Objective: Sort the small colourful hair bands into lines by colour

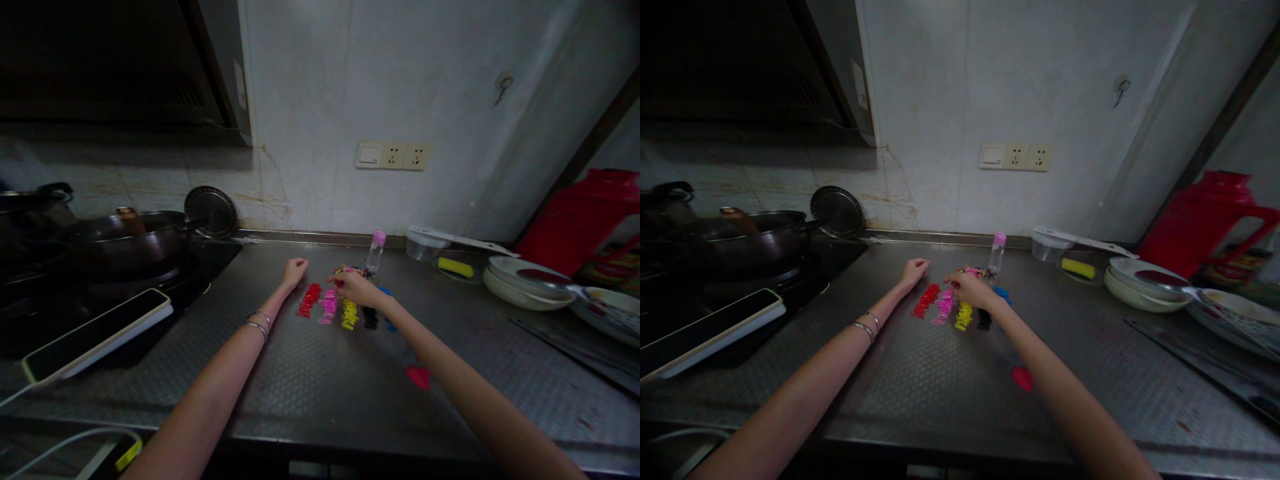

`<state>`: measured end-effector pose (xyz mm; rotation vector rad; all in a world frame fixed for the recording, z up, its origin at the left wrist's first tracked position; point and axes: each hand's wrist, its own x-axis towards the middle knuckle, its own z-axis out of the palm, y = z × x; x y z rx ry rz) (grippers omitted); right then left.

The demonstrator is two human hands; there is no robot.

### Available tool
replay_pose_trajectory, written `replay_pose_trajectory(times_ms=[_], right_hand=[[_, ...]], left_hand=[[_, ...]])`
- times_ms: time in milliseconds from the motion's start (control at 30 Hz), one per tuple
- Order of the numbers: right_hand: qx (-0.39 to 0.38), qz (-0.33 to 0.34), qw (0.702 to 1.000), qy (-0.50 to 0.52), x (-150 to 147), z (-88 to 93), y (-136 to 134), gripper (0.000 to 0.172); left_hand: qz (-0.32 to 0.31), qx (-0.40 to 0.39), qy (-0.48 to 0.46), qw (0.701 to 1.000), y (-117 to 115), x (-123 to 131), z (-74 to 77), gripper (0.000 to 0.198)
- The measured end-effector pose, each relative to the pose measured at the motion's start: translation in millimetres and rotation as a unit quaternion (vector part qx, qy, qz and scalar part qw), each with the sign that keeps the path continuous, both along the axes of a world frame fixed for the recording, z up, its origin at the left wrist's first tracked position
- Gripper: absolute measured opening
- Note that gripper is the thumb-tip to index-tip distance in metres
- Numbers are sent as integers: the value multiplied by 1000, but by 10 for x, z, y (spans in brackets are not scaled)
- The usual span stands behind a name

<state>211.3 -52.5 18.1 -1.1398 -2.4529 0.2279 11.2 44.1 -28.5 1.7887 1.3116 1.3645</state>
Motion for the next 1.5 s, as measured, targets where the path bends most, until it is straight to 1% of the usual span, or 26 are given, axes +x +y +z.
replay_pose_trajectory(times_ms=[133,233,367,433,500,567,667,733,833,1000,1167,1333,1500], right_hand=[[-7,30,999,23,24,-13,-89,34],[-4,29,998,51,113,-6,-118,30],[-3,-20,996,85,403,-5,-142,30],[2,-54,995,79,599,-11,-163,31],[1,-89,994,69,788,-19,-188,30],[-4,-126,990,57,941,-22,-212,30],[-14,-156,987,47,1076,-14,-238,29],[-17,-162,986,40,1112,-1,-252,30],[-18,-159,987,29,1124,16,-274,30],[-29,-165,986,19,1122,15,-293,29],[-27,-163,986,-1,1108,12,-265,30],[-15,-155,988,4,1086,6,-181,30],[-15,-197,980,-19,1034,-2,-28,29]], left_hand=[[5,2,9,1000,4,-1,-8,30],[6,1,10,1000,2,-1,-17,30],[-1,-12,17,1000,-5,-3,-10,25],[-9,-29,38,999,-3,0,9,21],[-23,-38,76,996,-1,18,40,19],[-52,-30,130,990,-4,60,81,18],[-92,-5,221,971,-19,162,140,20],[-100,10,264,959,-29,239,168,22],[-103,32,297,949,-37,327,190,21],[-117,63,347,928,-63,391,214,19],[-114,41,333,935,-100,414,242,17],[-131,44,332,933,-39,414,214,16],[-137,36,315,939,30,421,177,15]])
